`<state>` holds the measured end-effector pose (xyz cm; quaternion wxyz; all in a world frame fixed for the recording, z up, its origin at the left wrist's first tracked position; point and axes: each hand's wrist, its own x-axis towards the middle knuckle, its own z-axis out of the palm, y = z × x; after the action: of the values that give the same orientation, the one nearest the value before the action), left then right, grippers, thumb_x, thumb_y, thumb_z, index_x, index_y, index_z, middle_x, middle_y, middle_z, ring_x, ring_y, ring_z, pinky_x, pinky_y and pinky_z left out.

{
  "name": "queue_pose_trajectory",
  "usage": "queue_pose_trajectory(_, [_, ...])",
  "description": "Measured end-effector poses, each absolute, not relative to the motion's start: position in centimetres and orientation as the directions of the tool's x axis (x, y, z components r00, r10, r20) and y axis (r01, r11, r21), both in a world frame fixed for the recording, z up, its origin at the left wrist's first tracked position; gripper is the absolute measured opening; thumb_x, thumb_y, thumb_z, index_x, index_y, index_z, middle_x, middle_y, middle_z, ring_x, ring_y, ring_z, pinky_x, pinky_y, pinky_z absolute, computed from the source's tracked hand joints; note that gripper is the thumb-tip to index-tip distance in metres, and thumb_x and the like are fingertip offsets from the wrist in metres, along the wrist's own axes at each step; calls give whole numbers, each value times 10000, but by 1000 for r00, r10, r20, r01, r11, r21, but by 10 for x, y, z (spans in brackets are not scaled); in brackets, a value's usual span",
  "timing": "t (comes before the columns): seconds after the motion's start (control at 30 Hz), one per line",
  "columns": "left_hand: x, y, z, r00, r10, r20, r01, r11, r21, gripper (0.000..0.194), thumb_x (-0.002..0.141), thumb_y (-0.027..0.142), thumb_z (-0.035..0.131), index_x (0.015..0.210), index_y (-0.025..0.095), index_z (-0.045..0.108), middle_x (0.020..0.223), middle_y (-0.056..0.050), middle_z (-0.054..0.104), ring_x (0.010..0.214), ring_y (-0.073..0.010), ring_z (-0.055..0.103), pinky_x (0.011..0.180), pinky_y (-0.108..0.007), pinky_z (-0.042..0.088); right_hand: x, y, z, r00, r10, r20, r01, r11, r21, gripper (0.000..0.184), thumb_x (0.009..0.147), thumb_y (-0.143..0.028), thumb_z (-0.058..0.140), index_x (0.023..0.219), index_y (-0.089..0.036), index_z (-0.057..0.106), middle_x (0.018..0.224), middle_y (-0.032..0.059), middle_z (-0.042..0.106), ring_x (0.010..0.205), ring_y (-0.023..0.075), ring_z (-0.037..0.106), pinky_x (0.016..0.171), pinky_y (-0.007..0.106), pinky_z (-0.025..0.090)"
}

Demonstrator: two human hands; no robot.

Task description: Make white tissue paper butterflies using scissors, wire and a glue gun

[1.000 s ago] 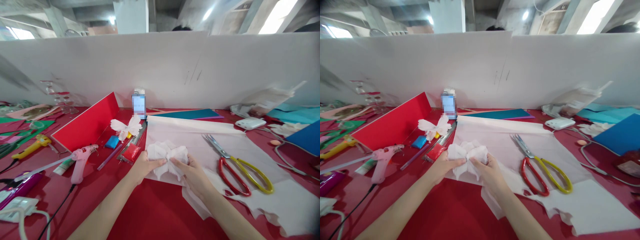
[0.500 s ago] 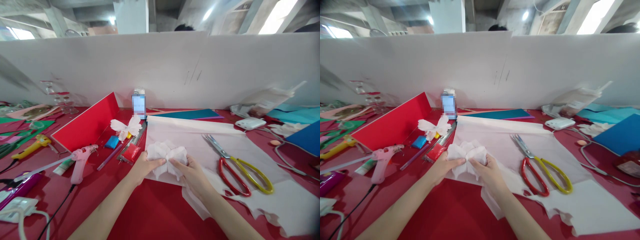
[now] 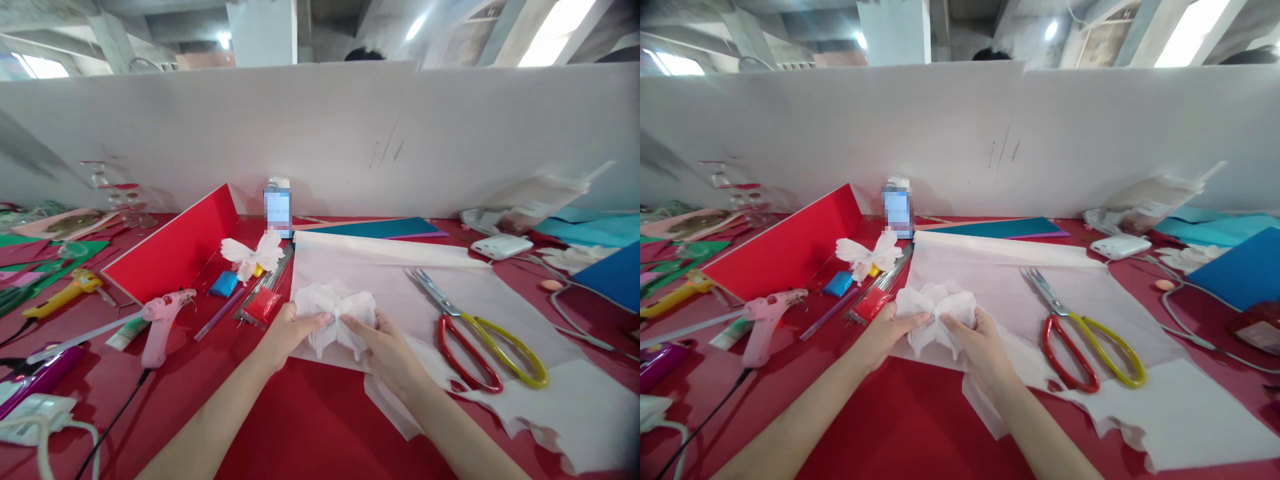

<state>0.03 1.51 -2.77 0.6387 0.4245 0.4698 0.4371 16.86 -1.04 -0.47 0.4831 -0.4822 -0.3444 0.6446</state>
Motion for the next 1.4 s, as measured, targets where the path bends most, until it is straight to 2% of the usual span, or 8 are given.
queue_pose_trajectory(0.1, [2,14,-23,191,957,-218,-154,248,956,490,637,370,796,1048,159,632,1054,-106,703,999,-270,649,840,-366,531,168,-11,-3,-65,954,-292,-294,-298,-908,383,694,-371,762,992,-187,608,836,41,698,669,175,656,592,252,525])
queue_pose_trajectory(0.4, [4,12,-14,222,958,-182,-116,212,970,428,622,343,808,984,160,672,972,-79,731,931,-246,674,780,-324,550,167,-12,-2,-64,952,-300,-299,-305,-904,392,679,-375,769,994,-199,617,917,68,697,786,230,670,640,290,541])
queue_pose_trajectory(0.57, [4,13,-17,206,962,-177,-86,198,976,470,602,338,820,1006,154,667,981,-88,727,943,-260,669,785,-338,549,166,-12,1,-31,943,-333,-259,-329,-908,389,671,-383,767,979,-198,617,804,34,687,663,182,645,540,250,496])
queue_pose_trajectory(0.73, [4,14,-20,164,964,-210,-57,222,973,508,591,353,823,1023,152,645,1015,-104,716,965,-268,662,797,-353,548,167,-11,-4,-67,954,-292,-241,-300,-923,402,667,-402,767,975,-181,632,844,50,677,733,186,628,572,250,487])
queue_pose_trajectory(0.9, [4,13,-21,154,963,-222,-56,233,971,521,580,353,828,1025,161,636,1025,-103,712,959,-265,665,800,-358,550,169,-10,-12,-72,959,-274,-158,-283,-946,331,675,-423,755,841,-155,655,698,41,640,659,185,605,540,262,462])
queue_pose_trajectory(1.07, [4,13,-16,144,962,-232,-69,244,967,535,590,334,821,1056,160,625,1038,-113,704,966,-268,660,808,-359,540,169,-10,-11,-78,962,-263,-138,-272,-952,328,686,-432,738,829,-147,664,737,62,661,662,186,608,557,273,468])
queue_pose_trajectory(1.3, [-20,-9,-5,63,929,-366,-53,369,928,456,624,325,770,999,124,608,982,-132,709,926,-268,665,782,-352,529,167,-10,-7,-106,965,-240,-147,-254,-956,337,665,-425,743,821,-135,671,787,73,682,699,190,618,629,282,486])
queue_pose_trajectory(1.4, [-36,-20,1,16,915,-403,51,402,914,463,632,345,731,1023,131,602,954,-116,715,912,-265,663,768,-340,519,167,-11,-7,-107,964,-245,-149,-259,-954,336,672,-422,730,845,-140,670,776,67,682,692,194,622,608,279,486])
